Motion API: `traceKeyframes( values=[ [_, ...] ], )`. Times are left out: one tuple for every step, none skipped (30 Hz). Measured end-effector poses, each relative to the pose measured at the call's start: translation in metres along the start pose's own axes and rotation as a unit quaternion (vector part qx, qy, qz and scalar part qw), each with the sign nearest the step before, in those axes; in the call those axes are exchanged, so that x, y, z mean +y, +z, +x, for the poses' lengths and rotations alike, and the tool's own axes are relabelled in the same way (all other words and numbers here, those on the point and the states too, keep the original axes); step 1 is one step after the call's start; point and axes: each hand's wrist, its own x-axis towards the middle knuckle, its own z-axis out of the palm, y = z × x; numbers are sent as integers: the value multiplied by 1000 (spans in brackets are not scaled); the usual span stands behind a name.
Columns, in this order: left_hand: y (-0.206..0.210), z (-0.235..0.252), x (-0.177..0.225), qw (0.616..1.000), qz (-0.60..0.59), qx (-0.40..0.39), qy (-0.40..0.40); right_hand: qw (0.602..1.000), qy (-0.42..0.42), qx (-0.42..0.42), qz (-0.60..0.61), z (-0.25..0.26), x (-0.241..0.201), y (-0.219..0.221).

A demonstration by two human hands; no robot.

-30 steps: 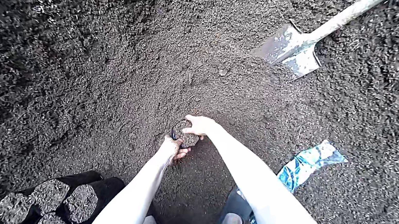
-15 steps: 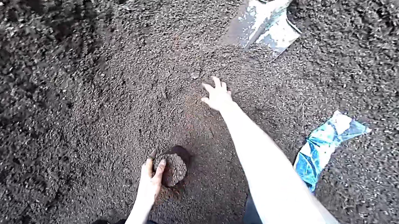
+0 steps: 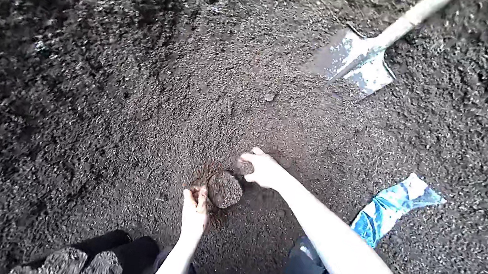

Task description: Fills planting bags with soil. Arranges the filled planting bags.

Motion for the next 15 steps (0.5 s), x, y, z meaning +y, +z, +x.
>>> traceKeyframes(
  values=[
    [-1, -3, -1, 998, 17, -41, -41, 1000, -26, 2, -3, -13, -22, -1],
    [-1, -5, 0, 994, 32, -79, -71, 999, -45, 3, -2, -23, -42, 1],
    [0, -4, 2, 989, 51, -107, -83, 998, -57, 4, -4, -31, -58, 5],
    [1, -3, 5, 986, 72, -124, -83, 998, -63, 7, -11, -37, -69, 12],
    [2, -1, 8, 984, 94, -133, -78, 998, -59, 10, -22, -39, -76, 20],
    [1, 1, 12, 981, 110, -140, -73, 998, -49, 12, -40, -41, -81, 27],
    [-1, 2, 16, 980, 121, -146, -67, 997, -38, 23, -58, -42, -83, 35],
    [-4, 2, 18, 978, 127, -153, -58, 996, -32, 48, -72, -42, -82, 45],
    [-5, 3, 21, 978, 131, -158, -49, 992, -31, 82, -89, -41, -79, 56],
    [-6, 2, 22, 977, 134, -161, -40, 987, -34, 113, -106, -39, -76, 66],
    [-6, 1, 23, 977, 137, -163, -33, 983, -41, 137, -115, -39, -72, 74],
    [-5, 0, 22, 977, 137, -161, -30, 982, -46, 150, -108, -41, -69, 76],
    [-6, 1, 23, 977, 137, -158, -32, 983, -49, 157, -85, -44, -66, 74],
    [-8, 1, 24, 977, 138, -155, -40, 981, -58, 175, -59, -49, -61, 73],
    [-11, 1, 25, 976, 141, -155, -52, 976, -69, 202, -47, -56, -54, 75]
  ],
)
